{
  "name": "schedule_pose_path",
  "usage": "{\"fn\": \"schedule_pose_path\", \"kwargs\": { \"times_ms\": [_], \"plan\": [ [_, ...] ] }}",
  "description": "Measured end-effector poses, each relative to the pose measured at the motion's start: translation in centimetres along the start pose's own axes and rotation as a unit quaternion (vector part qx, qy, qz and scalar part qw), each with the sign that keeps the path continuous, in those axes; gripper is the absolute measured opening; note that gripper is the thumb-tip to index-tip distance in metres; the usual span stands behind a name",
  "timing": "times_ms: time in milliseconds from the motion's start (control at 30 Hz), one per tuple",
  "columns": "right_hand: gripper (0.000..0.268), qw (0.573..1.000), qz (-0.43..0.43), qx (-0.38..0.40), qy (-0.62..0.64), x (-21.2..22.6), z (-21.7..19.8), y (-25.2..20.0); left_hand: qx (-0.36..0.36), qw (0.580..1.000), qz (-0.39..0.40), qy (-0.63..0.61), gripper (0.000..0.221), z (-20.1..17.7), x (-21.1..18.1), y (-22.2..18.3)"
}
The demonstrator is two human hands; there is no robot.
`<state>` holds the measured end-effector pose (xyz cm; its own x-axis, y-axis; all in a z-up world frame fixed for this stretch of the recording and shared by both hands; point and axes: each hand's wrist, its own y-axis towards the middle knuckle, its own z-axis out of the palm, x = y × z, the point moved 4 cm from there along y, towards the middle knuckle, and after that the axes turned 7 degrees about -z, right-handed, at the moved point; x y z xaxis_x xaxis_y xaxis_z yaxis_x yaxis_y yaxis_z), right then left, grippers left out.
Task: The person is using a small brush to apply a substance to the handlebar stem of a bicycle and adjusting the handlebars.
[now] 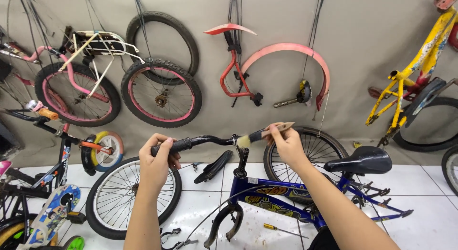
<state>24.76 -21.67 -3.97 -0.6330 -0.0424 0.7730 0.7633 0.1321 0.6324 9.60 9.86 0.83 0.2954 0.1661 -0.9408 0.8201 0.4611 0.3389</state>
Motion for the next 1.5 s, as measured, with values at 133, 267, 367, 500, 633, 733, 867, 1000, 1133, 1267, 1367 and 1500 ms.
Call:
{"fn": "schedule_pose_path", "kwargs": {
  "times_ms": [133, 267, 367, 500, 633, 733, 867, 1000, 1133, 1267, 1367, 1500],
  "plan": [
    [0.026, 0.998, -0.008, -0.045, -0.035, 0.2, -0.7, 0.2, -0.003, 1.000, 0.002, 0.014, 0.022, 0.1, -0.4, -0.2],
    [0.026, 1.000, -0.009, 0.007, 0.011, 1.2, 0.6, -0.3, -0.003, 1.000, 0.007, 0.004, 0.022, 0.1, -0.3, -0.3],
    [0.024, 0.999, -0.016, -0.002, -0.048, 0.3, -0.4, -0.2, 0.000, 1.000, 0.010, 0.005, 0.021, 0.2, -0.6, -0.4],
    [0.022, 0.994, -0.051, -0.029, -0.090, 1.6, -1.2, 0.0, 0.000, 1.000, 0.013, 0.014, 0.021, 0.2, -1.0, -0.8],
    [0.024, 0.999, -0.007, 0.032, 0.018, 2.3, 0.9, -0.6, 0.003, 1.000, 0.013, 0.016, 0.022, 0.1, -0.8, -0.8],
    [0.022, 0.999, -0.016, 0.025, -0.022, 1.1, 0.2, -0.4, -0.005, 1.000, 0.020, 0.013, 0.020, 0.1, -0.8, -0.9],
    [0.018, 0.992, -0.063, -0.016, -0.110, 2.8, -0.7, -0.2, -0.006, 0.999, 0.033, 0.029, 0.021, 0.0, -1.1, -1.3],
    [0.021, 0.997, -0.016, 0.070, 0.028, 4.2, 0.7, -0.9, -0.001, 0.998, 0.047, 0.033, 0.020, 0.0, -1.1, -1.3],
    [0.022, 0.996, -0.033, 0.054, -0.059, 1.9, -0.4, -0.7, -0.001, 0.998, 0.046, 0.036, 0.021, 0.1, -1.1, -1.4],
    [0.016, 0.985, -0.097, -0.002, -0.144, 3.7, -0.6, -0.3, -0.002, 0.998, 0.056, 0.036, 0.021, 0.0, -1.0, -1.3],
    [0.018, 0.993, -0.057, 0.054, -0.084, 4.7, 0.5, -0.6, -0.003, 0.998, 0.057, 0.037, 0.021, -0.1, -0.9, -1.1],
    [0.019, 0.991, -0.059, 0.053, -0.110, 3.0, -0.2, -0.6, -0.003, 0.998, 0.058, 0.038, 0.021, 0.0, -0.9, -1.2]
  ]
}}
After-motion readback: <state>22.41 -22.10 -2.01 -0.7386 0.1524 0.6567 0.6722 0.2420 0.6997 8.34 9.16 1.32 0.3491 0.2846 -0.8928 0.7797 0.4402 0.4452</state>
